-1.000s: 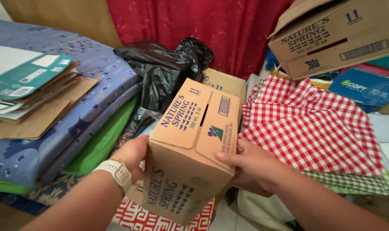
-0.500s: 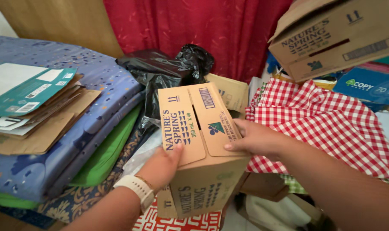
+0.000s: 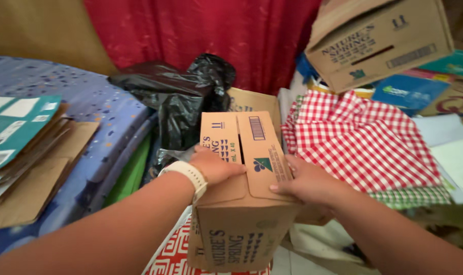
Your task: The person flattens empty cardboard boxes by hand, folding flaps inward and pressing them flat. They handle multiple boxes, including a teal PaperOne box and a brown Nature's Spring box, and place the flattened pieces on a nearby bed.
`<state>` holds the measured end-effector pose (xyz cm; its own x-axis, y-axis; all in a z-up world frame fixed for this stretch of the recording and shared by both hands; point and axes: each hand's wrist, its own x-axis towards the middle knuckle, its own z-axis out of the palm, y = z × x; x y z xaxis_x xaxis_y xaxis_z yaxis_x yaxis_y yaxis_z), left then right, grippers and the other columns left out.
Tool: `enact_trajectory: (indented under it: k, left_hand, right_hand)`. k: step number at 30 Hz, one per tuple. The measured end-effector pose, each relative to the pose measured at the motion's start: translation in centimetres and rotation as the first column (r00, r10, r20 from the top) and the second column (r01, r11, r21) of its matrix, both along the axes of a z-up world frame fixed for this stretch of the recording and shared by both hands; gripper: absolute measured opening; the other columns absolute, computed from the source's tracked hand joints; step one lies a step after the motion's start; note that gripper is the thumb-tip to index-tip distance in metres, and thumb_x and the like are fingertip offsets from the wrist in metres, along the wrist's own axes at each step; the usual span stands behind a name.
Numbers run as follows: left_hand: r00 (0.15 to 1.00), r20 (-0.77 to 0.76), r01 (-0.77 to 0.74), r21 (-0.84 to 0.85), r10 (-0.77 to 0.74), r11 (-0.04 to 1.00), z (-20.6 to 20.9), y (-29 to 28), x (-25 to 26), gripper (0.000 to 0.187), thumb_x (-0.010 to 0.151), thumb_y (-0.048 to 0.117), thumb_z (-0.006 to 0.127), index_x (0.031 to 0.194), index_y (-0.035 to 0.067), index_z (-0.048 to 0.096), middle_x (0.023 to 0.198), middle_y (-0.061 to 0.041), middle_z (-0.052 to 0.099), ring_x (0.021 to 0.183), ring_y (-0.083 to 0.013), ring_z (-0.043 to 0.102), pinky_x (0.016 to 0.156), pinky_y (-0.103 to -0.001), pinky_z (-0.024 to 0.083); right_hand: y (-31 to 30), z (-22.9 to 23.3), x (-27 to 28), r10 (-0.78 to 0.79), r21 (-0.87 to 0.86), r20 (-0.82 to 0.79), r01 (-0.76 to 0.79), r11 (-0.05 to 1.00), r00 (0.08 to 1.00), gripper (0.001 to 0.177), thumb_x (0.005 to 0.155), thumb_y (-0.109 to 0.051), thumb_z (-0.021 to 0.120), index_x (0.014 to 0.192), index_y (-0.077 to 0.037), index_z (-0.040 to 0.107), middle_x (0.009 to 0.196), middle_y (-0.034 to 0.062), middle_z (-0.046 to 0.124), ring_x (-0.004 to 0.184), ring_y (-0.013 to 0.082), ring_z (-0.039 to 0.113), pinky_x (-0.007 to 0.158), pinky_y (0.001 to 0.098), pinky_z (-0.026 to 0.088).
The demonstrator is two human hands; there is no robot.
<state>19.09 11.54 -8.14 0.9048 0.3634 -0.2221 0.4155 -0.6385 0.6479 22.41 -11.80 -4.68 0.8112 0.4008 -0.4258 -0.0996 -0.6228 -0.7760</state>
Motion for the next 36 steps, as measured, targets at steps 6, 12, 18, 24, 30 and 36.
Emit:
enact_trajectory:
  k: [6,12,18,24,30,36]
  left_hand:
    - [0.985,-0.164,0.058,-0.028,-0.062,0.998,-0.9,-0.6,2.0,0.15,0.066,0.069,0.085,0.157,-0.013,-0.002,0.161,-0.029,0.016,0.147,-0.0383,0.033,0.12,-0.038,0.031]
    - [0.988,-0.11,0.099,-0.072,-0.107,0.992,-0.8,-0.4,3.5,0.137,0.071,0.065,0.084,0.16,-0.003,0.005,0.166,-0.03,-0.006,0.151,-0.0425,0.02,0.121,-0.043,0.031]
    - [0.969,-0.205,0.084,-0.236,-0.135,0.968,2.2,0.6,2.2,0.082,0.071,0.055,0.077,0.143,0.02,0.058,0.148,-0.017,0.052,0.123,-0.0418,0.062,0.079,-0.066,0.06]
    - [0.977,-0.148,0.117,-0.219,-0.152,0.969,3.5,0.4,0.9,0.07,0.069,0.052,0.078,0.131,0.02,0.071,0.129,-0.013,0.073,0.105,-0.0349,0.075,0.073,-0.065,0.063]
    - [0.991,-0.13,-0.017,-0.176,-0.006,0.984,2.3,-0.9,0.6,0.085,0.064,0.048,0.085,0.139,0.016,0.061,0.152,-0.017,0.043,0.12,-0.037,0.062,0.084,-0.069,0.058]
    - [0.99,-0.054,0.126,-0.057,-0.129,0.99,-0.9,-0.5,3.2,0.076,0.069,0.056,0.081,0.127,0.01,0.066,0.131,-0.013,0.068,0.115,-0.0236,0.067,0.101,-0.036,0.049]
  right_hand:
    - [-0.3,-0.3,-0.2,-0.009,-0.188,0.274,0.063,0.98,0.962,0.081,0.076,-0.027,0.081,0.148,-0.01,0.045,0.13,0.0124,0.071,0.119,0.0218,0.069,0.1,0.0353,0.051]
    - [1.4,-1.0,0.7,0.122,-0.321,0.349,-0.004,0.947,0.929,0.099,0.067,-0.054,0.082,0.145,-0.003,0.05,0.132,0.016,0.07,0.119,0.025,0.07,0.101,0.0359,0.053]
    - [3.5,0.2,2.0,0.191,-0.466,0.261,-0.05,0.883,0.946,0.083,0.068,-0.055,0.08,0.132,-0.003,0.068,0.128,0.0198,0.072,0.117,0.0299,0.071,0.097,0.0384,0.055]
    - [4.6,1.4,1.4,0.266,-0.458,0.197,-0.151,0.876,0.943,0.077,0.064,-0.053,0.079,0.126,-0.009,0.071,0.124,0.0145,0.075,0.113,0.0276,0.072,0.096,0.0374,0.054]
    - [4.2,1.6,0.1,0.261,-0.601,0.266,-0.052,0.798,0.928,0.075,0.07,-0.054,0.076,0.124,-0.003,0.072,0.123,0.0211,0.071,0.11,0.0287,0.071,0.091,0.0374,0.056]
    - [4.3,0.3,0.6,0.368,-0.609,0.311,-0.114,0.785,0.876,0.066,0.074,-0.05,0.065,0.124,-0.008,0.072,0.122,0.021,0.072,0.11,0.0324,0.071,0.091,0.0406,0.057]
